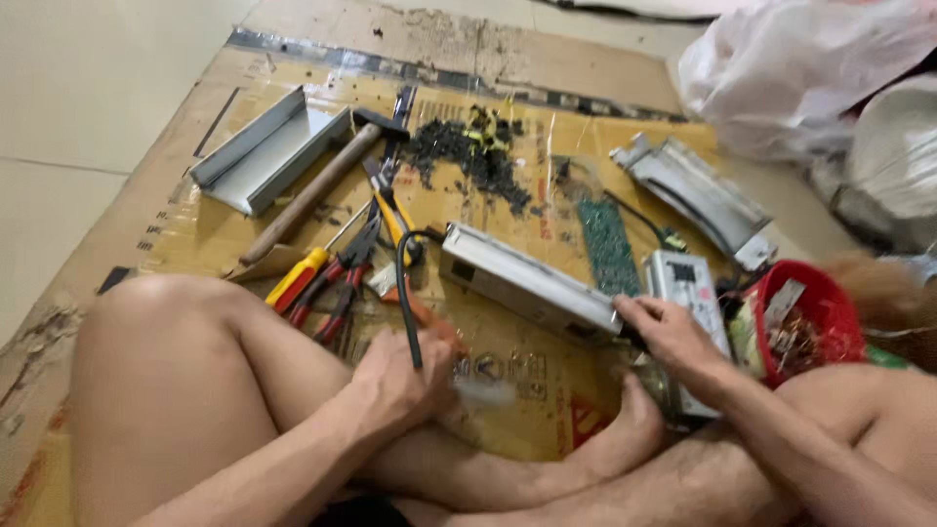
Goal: The person sits on the floor and uses a screwdriver to remove screws from a silver metal casing, likely a power supply unit. They then pry open the casing to separate the two halves and expose the internal components.
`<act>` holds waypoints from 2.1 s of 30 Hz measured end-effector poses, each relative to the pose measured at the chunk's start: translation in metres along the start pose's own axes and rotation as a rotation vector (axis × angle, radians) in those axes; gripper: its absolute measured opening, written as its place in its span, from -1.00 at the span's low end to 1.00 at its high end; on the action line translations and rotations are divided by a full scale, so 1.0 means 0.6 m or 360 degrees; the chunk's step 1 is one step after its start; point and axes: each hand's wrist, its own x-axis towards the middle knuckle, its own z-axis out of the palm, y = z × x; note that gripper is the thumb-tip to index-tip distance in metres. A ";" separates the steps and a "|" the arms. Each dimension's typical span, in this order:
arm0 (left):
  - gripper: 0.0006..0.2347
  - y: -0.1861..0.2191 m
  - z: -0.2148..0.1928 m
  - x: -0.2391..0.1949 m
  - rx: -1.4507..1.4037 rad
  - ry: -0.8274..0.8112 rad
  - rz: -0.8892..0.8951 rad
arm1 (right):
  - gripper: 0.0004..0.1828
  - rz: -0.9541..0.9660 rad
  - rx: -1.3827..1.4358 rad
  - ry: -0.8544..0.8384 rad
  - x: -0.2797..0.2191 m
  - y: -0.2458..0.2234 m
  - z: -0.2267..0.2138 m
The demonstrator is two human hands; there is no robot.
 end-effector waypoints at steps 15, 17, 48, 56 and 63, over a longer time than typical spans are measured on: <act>-0.84 0.027 -0.074 0.000 -0.0510 -0.0320 -0.0214 | -0.07 -0.0061 -0.0103 -0.0103 -0.081 -0.065 -0.004; -0.82 0.026 -0.074 0.003 -0.0423 -0.0338 -0.0268 | -0.08 -0.0067 -0.0199 -0.0121 -0.071 -0.060 0.003; -0.66 -0.044 -0.080 0.337 -0.0277 -0.0151 -0.0969 | -0.35 -0.0263 -0.0220 -0.0193 -0.073 -0.035 0.014; -0.76 0.012 -0.081 0.418 0.0394 -0.1058 -0.0428 | -0.40 -0.0262 -0.0281 -0.0154 -0.065 -0.018 0.019; -0.83 -0.037 -0.036 0.413 0.0676 -0.0738 -0.0137 | -0.37 -0.0333 -0.0265 -0.0140 -0.050 -0.002 0.028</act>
